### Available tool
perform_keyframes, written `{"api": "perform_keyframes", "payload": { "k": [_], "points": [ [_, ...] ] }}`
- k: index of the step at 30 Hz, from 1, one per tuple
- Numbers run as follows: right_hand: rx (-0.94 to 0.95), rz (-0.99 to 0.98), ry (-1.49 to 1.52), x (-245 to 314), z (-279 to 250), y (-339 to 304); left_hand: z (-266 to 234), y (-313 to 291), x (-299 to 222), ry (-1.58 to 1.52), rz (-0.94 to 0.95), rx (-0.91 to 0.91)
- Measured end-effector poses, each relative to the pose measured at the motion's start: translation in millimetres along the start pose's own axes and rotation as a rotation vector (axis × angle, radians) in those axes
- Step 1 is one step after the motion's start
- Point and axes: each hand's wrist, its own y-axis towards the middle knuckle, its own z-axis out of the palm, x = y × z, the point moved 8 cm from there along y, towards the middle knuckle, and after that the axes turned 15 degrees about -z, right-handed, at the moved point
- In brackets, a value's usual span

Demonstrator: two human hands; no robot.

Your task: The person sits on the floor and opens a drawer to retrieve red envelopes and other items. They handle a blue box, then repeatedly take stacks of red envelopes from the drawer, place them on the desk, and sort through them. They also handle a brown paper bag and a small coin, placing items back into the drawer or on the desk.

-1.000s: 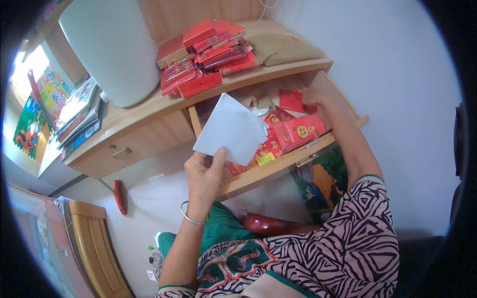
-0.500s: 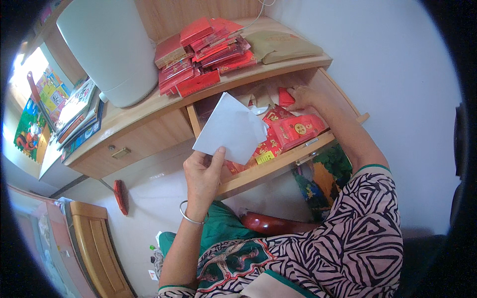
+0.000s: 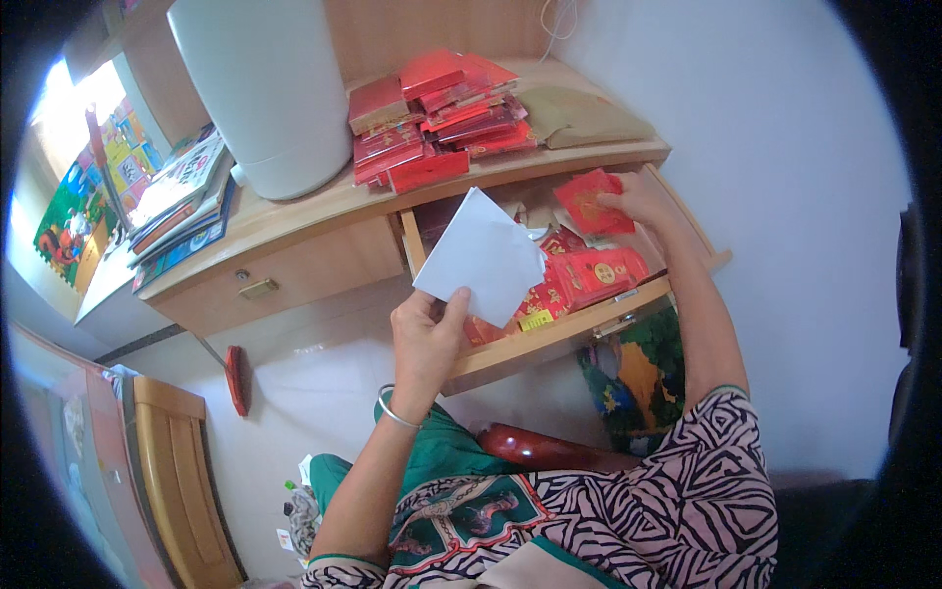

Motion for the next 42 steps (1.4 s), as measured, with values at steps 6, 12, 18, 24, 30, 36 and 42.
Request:
{"api": "perform_keyframes", "payload": {
  "k": [6,12,18,24,30,36,42],
  "points": [
    [-0.238,-0.008,0.818,57,-10,-33,-3,2,1,0.029,0.044,-0.066],
    [-0.212,-0.051,1.011,118,0,-35,-6,6,4,-0.004,0.045,-0.085],
    [-0.165,-0.071,1.164,174,26,-38,-13,4,2,-0.237,-0.010,0.007],
    [-0.093,-0.018,1.193,211,77,-32,-8,-12,-7,-0.616,-0.114,0.180],
    [-0.091,-0.096,1.102,241,112,-32,-9,-31,-13,-0.542,-0.102,0.111],
    [-0.144,-0.136,1.182,249,105,-39,-28,-27,-29,-0.787,0.016,0.043],
    [-0.117,-0.108,1.227,227,88,-48,-4,-20,-28,-0.593,-0.016,0.124]
  ]
}}
